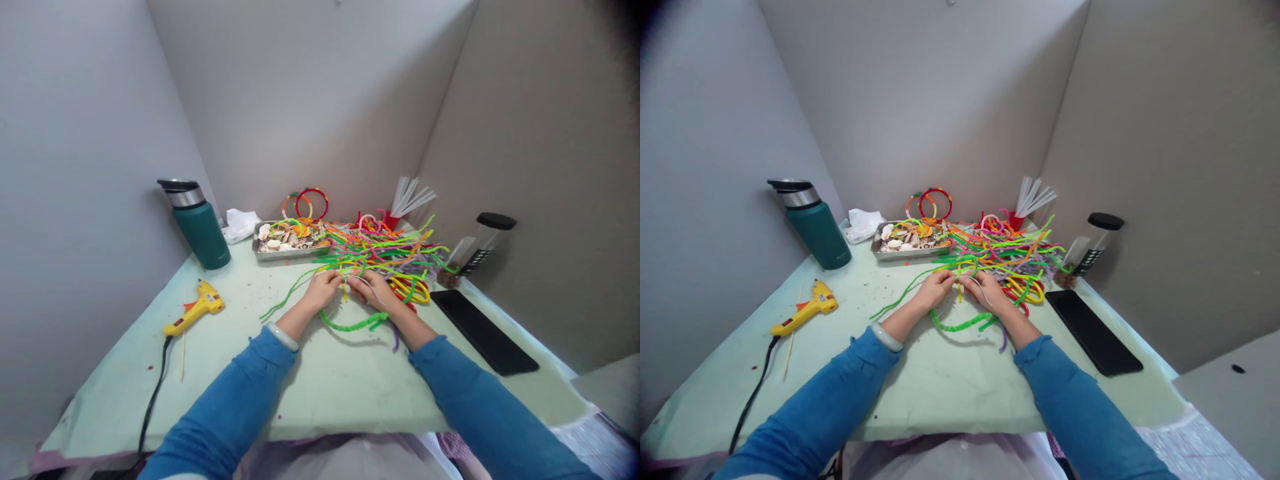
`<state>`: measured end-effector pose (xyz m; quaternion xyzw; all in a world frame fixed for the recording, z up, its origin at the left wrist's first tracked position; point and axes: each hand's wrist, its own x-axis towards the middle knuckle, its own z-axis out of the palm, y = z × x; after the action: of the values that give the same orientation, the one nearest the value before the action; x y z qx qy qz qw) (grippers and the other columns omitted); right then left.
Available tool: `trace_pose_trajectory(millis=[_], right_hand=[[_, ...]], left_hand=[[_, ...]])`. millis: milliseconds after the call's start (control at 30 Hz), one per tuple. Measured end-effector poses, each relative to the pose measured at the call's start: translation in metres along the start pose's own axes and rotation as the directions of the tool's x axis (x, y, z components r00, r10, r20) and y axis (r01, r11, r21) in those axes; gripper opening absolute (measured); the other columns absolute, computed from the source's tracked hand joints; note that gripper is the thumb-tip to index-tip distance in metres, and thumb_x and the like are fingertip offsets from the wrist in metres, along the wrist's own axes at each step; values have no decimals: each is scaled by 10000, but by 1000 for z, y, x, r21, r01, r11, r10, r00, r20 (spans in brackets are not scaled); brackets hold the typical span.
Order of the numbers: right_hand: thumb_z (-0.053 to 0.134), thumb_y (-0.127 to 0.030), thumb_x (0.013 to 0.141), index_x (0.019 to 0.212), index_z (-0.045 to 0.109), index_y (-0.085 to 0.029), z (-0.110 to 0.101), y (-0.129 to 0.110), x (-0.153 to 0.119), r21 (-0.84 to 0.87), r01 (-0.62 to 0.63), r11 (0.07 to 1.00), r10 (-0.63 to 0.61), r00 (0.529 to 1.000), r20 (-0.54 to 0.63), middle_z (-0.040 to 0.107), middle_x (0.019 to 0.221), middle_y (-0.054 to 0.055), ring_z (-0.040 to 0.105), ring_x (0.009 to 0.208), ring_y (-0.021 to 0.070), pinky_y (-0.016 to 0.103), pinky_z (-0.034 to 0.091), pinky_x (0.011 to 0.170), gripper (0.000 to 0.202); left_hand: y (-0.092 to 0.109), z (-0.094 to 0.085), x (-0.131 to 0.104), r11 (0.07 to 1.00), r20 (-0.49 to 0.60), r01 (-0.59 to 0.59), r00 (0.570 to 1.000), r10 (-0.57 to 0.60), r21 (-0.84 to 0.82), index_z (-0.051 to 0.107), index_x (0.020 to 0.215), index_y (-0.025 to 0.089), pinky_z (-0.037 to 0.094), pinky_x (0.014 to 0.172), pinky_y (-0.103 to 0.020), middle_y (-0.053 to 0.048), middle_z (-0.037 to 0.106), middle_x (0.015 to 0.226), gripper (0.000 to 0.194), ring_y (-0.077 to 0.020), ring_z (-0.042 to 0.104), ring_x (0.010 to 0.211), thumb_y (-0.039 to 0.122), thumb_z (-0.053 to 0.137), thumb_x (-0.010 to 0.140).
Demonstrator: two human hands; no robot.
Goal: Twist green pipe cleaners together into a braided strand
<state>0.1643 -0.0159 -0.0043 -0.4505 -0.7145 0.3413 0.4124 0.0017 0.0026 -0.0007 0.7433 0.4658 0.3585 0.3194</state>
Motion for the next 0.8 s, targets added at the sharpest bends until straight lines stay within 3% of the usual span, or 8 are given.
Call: trace_pose_trajectory(millis=[433,800], right_hand=[[513,-483,753,619,482,-175,2,-5,0,46,-43,998,43,999,0,424,459,-36,369,422,84,229,296,427,338],[482,-339,778,645,500,-161,1,-5,-1,128,-63,990,60,998,28,418,454,-54,378,408,68,204,281,420,224]], left_hand=[[-3,1,1,998,-7,45,999,-45,-53,545,674,146,324,532,-195,34,434,515,221,-88,411,554,279,406,783],[-3,2,1,996,-7,54,998,-55,-75,540,665,144,316,525,-199,34,432,508,217,-87,403,544,280,410,774]])
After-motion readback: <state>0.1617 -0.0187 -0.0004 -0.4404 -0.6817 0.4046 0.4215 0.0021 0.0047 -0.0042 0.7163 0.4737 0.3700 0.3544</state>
